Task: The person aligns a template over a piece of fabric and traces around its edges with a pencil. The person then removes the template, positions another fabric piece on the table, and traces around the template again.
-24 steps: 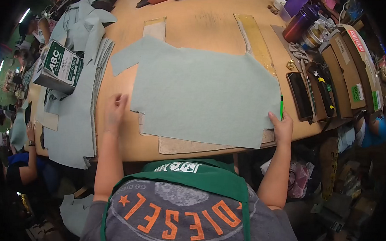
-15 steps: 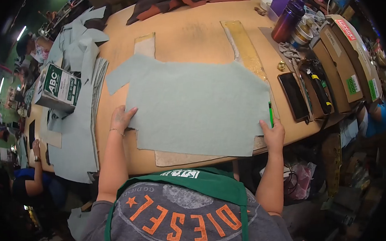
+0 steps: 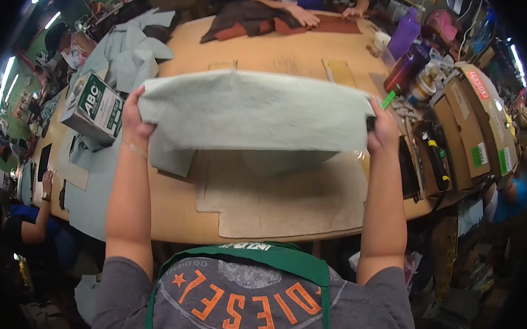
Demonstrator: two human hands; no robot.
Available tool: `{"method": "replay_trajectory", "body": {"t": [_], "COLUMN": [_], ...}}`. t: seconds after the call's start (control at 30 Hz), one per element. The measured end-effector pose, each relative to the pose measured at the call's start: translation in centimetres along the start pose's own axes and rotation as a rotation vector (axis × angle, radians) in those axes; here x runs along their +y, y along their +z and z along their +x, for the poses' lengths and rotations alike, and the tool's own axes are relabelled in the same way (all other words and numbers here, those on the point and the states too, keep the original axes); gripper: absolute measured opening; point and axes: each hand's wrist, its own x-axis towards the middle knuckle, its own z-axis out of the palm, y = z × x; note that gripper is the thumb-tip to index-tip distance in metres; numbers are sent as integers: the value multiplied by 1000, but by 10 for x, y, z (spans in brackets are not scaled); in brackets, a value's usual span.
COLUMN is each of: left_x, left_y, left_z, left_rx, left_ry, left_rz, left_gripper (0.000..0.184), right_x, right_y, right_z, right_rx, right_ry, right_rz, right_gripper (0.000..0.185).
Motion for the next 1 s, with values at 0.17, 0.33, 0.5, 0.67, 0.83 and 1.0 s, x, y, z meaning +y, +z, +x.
{"method": "replay_trajectory", "body": {"t": [0.17, 0.33, 0.5, 0.67, 0.83, 1.0], "left_x": [103, 155, 57, -54, -90, -100], "left_y": [65, 43, -25, -102, -104, -92], "left_z": [54, 41, -22, -94, -148, -153], "left_rx": [-34, -421, -51, 35, -172, 195], "left_ry": [328, 200, 110, -383, -481, -318], "left_rz": [-66, -38, 42, -194, -319, 586], "left_gripper": [34, 31, 36, 50, 53, 46], "right_x": [-68, -69, 6, 72, 77, 88], "right_y": [103, 105, 27, -52, -71, -87], "right_z": [6, -28, -57, -93, -104, -86], "right_rx": [-249, -255, -144, -95, 3, -100], "right_ry": [-264, -329, -135, 220, 294, -84], "right_rz": [-16, -114, -289, -502, -662, -961], "right_gripper": [14, 20, 22, 36, 30, 26]}}
